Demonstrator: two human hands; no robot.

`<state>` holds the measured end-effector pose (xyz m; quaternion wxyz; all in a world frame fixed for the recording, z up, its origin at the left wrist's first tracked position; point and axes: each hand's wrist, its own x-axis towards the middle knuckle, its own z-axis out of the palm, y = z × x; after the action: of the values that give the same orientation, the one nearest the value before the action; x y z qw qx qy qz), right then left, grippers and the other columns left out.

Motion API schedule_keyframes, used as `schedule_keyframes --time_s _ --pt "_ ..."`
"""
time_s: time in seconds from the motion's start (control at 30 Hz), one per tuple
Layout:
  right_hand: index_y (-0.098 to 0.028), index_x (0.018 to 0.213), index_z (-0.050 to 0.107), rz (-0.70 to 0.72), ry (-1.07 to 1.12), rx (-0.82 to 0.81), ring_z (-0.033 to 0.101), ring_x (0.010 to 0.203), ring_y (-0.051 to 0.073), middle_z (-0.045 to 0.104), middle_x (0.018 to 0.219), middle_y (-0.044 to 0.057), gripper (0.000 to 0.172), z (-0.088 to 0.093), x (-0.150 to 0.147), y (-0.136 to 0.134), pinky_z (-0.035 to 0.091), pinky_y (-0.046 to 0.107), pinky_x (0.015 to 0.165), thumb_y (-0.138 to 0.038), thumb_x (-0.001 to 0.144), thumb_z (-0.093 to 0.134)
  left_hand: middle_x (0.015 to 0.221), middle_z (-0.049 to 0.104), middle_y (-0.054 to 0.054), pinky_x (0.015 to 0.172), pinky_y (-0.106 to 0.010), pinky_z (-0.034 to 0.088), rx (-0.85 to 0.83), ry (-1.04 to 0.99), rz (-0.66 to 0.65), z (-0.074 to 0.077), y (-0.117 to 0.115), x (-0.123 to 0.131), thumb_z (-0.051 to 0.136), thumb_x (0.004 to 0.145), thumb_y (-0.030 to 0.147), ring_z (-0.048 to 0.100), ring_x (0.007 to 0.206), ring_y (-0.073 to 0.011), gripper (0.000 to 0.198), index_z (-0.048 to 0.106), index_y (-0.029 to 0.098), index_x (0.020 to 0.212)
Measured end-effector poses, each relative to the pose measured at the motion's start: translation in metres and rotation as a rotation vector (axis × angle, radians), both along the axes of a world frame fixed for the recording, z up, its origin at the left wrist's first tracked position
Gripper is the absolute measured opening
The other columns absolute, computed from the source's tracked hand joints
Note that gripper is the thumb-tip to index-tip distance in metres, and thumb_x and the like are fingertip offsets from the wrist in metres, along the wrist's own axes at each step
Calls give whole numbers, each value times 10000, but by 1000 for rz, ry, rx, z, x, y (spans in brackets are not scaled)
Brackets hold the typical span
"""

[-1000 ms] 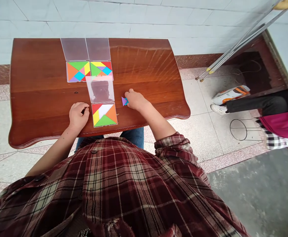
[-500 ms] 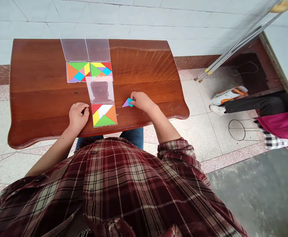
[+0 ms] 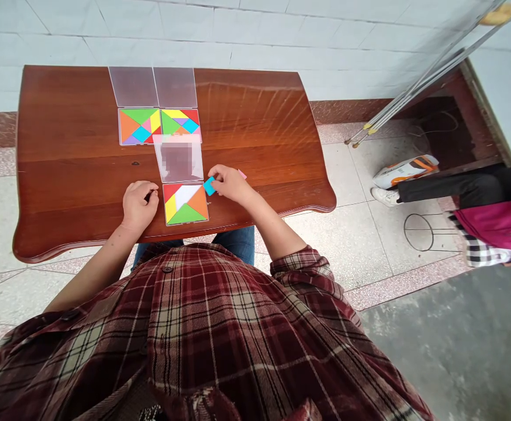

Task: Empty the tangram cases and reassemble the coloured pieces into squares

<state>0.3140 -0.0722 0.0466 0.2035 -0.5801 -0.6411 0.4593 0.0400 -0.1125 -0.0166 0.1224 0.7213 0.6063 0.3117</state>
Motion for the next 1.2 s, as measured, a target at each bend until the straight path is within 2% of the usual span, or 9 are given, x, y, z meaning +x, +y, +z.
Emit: schedule_keyframes --time_s 0.13,0.3,0.43,0.77,0.87,1.03,1.2 --pt "-213 806 476 -15 104 -85 520 513 96 511 586 -83 158 -3 -31 -7 416 235 562 -119 764 597 928 681 -45 859 -421 486 -7 2 -1 0 0 0 464 827 210 593 886 -223 112 575 228 827" --pt "-221 771 457 -43 100 -85 521 523 99 460 566 -94 196 -14 -48 -8 388 224 521 -120 756 624 952 674 -59 903 -444 468 -59 -14 -12 2 0 1 458 837 201 593 926 -237 121 577 223 847" --pt "-226 757 460 -71 109 -66 504 531 93 476 563 -88 212 -19 -49 -7 380 214 502 -140 758 654 963 676 -61 909 -460 466 -59 -23 -13 2 0 1 458 833 212 591 926 -248 139 595 231 850" --pt "-226 787 463 -230 189 -54 530 548 86 518 602 -77 185 -18 -30 -8 416 197 486 -202 789 646 931 685 -44 871 -415 478 -6 -11 -22 0 0 0 462 839 230 591 895 -221 149 610 230 857" --pt "-223 774 470 -238 204 -64 516 531 80 513 588 -81 177 -19 -30 -15 408 193 478 -189 787 643 985 683 -54 891 -421 469 1 10 -86 4 -3 1 437 860 246 588 923 -224 200 631 231 904" --pt "-218 756 471 -262 265 -91 504 509 71 500 552 -93 182 -21 -34 -23 398 177 465 -180 777 647 1117 658 -95 913 -485 444 -10 103 -288 12 -9 5 443 852 265 571 1018 -269 260 689 236 931" --pt "-217 755 471 -261 282 -116 507 506 72 509 550 -94 189 -24 -32 -21 410 177 477 -179 778 655 1119 643 -92 950 -504 420 -23 140 -354 16 -9 9 480 841 327 547 1071 -281 241 703 244 880"
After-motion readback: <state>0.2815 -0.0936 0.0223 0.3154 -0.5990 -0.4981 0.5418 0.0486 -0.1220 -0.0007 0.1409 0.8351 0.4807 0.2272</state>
